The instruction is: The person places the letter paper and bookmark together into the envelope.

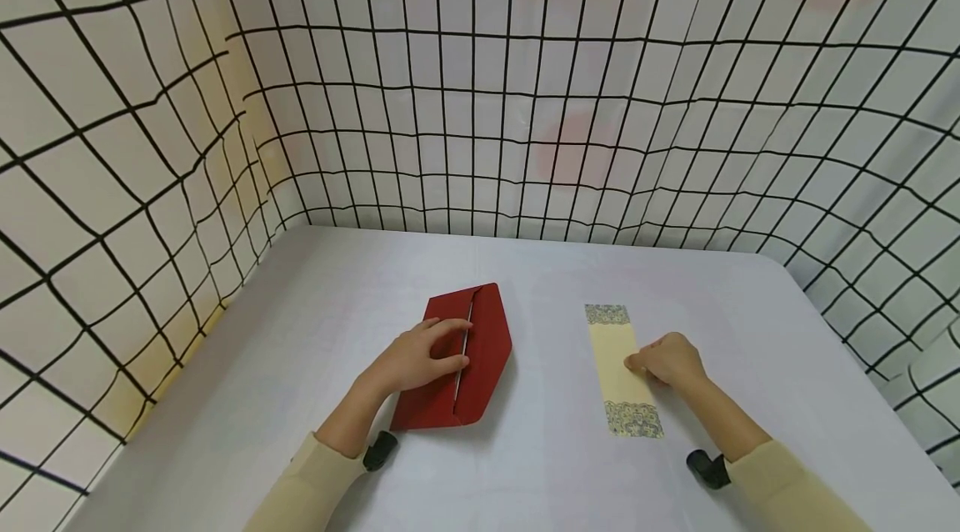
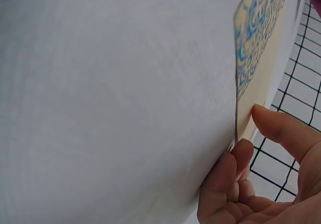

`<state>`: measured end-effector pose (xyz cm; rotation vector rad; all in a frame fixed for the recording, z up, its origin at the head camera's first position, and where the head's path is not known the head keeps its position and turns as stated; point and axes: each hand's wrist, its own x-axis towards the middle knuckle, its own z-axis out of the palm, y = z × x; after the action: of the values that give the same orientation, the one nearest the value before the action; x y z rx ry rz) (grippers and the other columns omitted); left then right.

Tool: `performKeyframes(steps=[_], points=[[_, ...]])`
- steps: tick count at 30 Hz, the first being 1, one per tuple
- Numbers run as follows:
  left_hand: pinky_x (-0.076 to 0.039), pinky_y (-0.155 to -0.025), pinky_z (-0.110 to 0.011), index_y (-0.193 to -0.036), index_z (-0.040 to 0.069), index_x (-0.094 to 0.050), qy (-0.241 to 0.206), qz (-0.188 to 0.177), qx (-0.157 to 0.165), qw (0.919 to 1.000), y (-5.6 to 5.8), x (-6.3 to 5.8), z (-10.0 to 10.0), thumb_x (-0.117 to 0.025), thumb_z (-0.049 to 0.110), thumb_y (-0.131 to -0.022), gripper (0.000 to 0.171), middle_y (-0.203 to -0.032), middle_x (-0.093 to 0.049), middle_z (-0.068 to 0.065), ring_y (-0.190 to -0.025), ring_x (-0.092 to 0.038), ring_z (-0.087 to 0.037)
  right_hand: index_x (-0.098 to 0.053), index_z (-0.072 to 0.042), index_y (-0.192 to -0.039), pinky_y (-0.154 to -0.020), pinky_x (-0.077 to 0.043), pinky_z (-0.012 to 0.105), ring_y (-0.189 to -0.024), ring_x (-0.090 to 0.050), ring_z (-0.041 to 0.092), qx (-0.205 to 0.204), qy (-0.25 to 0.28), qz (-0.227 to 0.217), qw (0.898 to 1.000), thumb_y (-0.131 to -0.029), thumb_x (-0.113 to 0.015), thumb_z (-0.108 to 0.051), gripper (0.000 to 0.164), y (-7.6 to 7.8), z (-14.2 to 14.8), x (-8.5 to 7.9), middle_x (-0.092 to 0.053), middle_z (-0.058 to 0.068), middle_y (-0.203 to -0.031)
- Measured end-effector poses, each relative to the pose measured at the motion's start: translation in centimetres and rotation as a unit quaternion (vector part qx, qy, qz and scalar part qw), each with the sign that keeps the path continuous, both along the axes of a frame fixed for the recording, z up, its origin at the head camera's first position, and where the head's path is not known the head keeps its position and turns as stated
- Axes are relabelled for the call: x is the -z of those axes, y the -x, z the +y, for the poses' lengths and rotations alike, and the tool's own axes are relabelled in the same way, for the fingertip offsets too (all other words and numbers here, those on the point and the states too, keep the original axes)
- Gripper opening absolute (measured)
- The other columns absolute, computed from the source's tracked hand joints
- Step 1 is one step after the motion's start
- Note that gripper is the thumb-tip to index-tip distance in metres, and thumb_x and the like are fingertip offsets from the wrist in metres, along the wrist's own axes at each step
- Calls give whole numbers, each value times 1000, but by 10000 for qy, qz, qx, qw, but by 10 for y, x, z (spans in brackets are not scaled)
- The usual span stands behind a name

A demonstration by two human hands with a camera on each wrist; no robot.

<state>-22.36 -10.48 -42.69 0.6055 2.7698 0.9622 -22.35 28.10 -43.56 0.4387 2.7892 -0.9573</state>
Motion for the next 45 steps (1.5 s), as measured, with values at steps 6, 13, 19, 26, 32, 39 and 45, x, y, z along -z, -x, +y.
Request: performKeyframes(steps=[6,13,19,26,32,39,45], points=[[-41,-88,-50,-130,35,-49,-51,21,11,10000,0,-1,0,-62,45,-84,49,-135,-42,-6,-121,-41,-31,-62,3,-71,-46,-35,26,-49,-45,14,102,556,-138,9983,-71,-72,-23,27,2,7,1,-51,2,-52],[-40,-89,-51,-129,36,-49,-58,21,0,10000,0,0,0,-62,45,-84,48,-135,-43,-6,-124,-38,-31,-62,9,-87,-48,-42,24,-50,-56,10,216,1656,-460,9849,-76,-72,-18,30,5,17,-1,-60,1,-56],[-42,-88,-50,-129,36,-49,-57,28,-3,10000,0,-1,0,-63,44,-84,48,-135,-42,-7,-123,-39,-31,-59,8,-96,-53,-48,23,-55,-59,9,183,2359,-606,9697,-78,-71,-17,34,2,20,-8,-63,3,-62],[-41,-88,-50,-129,35,-49,-49,21,-3,10000,0,-1,0,-62,44,-84,48,-136,-42,-8,-122,-40,-31,-59,8,-103,-56,-50,23,-59,-59,8,33,2784,-579,9587,-80,-70,-20,39,0,21,-10,-64,1,-68],[-42,-88,-50,-129,35,-49,-85,28,-10,10000,0,-1,0,-63,44,-84,48,-135,-43,-7,-122,-40,-31,-61,3,-98,-57,-50,23,-60,-60,8,11,3068,-553,9502,-81,-70,-19,30,-1,22,-9,-64,0,-71],[-42,-87,-49,-129,34,-49,-111,13,-21,9999,-1,-2,-1,-63,44,-84,48,-134,-43,-7,-121,-40,-31,-63,0,-96,-58,-51,23,-60,-61,8,-164,3323,-455,9419,-82,-69,-19,24,-3,20,-14,-64,-2,-71],[-42,-87,-49,-130,34,-49,-94,33,-4,10000,-1,-2,-1,-62,44,-84,48,-134,-43,-6,-119,-42,-30,-64,-3,-94,-59,-52,23,-61,-62,7,-262,3582,-461,9321,-83,-69,-18,19,-5,15,-20,-64,-2,-72]])
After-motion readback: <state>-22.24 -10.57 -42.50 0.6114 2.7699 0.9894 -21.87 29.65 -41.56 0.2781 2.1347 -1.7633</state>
